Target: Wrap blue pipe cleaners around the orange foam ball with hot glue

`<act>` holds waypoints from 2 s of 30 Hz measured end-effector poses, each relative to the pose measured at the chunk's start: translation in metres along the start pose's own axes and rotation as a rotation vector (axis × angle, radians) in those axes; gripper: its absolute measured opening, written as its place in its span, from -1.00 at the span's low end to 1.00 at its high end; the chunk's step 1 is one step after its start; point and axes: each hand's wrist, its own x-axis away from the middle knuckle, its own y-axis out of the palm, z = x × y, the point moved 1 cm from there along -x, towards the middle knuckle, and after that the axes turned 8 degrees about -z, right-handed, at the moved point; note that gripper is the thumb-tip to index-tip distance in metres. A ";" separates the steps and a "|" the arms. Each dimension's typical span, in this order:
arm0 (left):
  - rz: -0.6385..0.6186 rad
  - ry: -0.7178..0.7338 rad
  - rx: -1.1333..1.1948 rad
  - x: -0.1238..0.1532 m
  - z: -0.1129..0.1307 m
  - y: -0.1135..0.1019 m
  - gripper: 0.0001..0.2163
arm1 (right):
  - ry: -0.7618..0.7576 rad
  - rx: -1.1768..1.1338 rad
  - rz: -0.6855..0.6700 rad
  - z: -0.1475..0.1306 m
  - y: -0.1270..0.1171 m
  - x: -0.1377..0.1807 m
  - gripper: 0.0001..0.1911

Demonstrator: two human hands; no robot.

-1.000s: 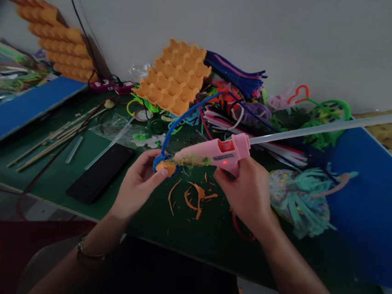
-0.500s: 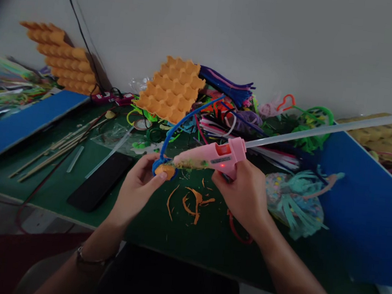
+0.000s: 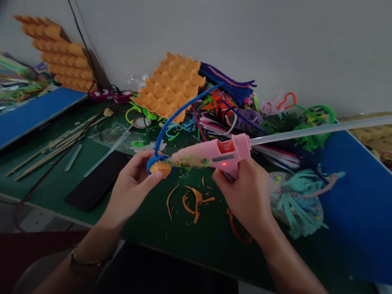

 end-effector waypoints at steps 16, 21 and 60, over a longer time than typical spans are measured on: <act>0.034 -0.002 0.057 -0.001 0.004 -0.001 -0.73 | -0.107 0.039 0.050 0.002 -0.002 0.002 -0.74; 0.050 -0.017 0.087 -0.001 0.005 0.000 -0.74 | -0.130 0.065 0.058 0.003 -0.002 0.005 -0.72; 0.049 -0.077 0.357 -0.005 -0.003 0.004 -0.72 | -0.062 0.124 0.035 0.008 -0.005 0.014 -0.68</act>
